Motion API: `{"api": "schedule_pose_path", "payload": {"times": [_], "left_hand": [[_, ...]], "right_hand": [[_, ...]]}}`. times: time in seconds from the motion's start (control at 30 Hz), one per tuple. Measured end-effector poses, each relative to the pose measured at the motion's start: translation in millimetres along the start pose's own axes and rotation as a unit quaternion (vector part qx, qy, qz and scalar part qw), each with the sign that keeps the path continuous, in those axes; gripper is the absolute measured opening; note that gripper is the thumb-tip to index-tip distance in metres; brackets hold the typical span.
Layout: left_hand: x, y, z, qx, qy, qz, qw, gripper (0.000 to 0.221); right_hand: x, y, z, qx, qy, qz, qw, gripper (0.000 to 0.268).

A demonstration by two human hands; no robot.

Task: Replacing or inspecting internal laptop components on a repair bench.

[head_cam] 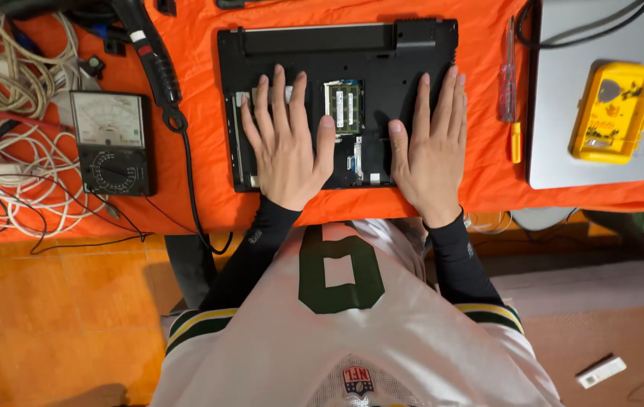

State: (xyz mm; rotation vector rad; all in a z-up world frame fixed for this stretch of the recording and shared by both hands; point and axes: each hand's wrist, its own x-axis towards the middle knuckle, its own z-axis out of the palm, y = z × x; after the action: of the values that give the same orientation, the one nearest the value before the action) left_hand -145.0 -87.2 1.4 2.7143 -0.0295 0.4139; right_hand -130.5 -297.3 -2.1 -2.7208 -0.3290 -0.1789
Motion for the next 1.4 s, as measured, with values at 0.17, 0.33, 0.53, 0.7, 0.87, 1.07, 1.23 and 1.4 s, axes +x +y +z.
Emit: {"api": "schedule_pose_path", "payload": {"times": [0.17,0.33,0.53,0.7,0.87,1.07,1.23,1.4], "left_hand": [[-8,-1,2,-0.008,-0.002,0.001,1.0,0.058],[-3,4,6,0.005,-0.006,0.007,1.0,0.058],[8,29,15,0.003,0.008,0.016,1.0,0.062],[11,31,28,0.021,-0.023,0.018,0.999,0.061],[15,28,31,0.024,-0.005,0.032,0.999,0.062],[4,-25,26,-0.129,0.009,0.009,0.992,0.055],[15,-52,-2,-0.037,-0.008,-0.03,0.999,0.055],[22,-51,2,0.082,-0.069,-0.025,0.994,0.068]], "right_hand": [[-2,-2,-2,-0.01,0.002,0.004,1.0,0.063],[-3,1,-3,0.016,0.0,0.008,1.0,0.061],[13,-3,2,0.017,0.022,0.015,1.0,0.056],[11,-7,2,-0.014,-0.011,-0.012,1.0,0.062],[21,-4,3,-0.027,0.013,-0.024,0.999,0.061],[34,6,-14,-0.012,-0.009,0.005,1.0,0.05],[52,24,2,0.017,0.041,-0.067,0.997,0.05],[70,24,10,-0.02,-0.015,-0.073,0.997,0.062]]}}
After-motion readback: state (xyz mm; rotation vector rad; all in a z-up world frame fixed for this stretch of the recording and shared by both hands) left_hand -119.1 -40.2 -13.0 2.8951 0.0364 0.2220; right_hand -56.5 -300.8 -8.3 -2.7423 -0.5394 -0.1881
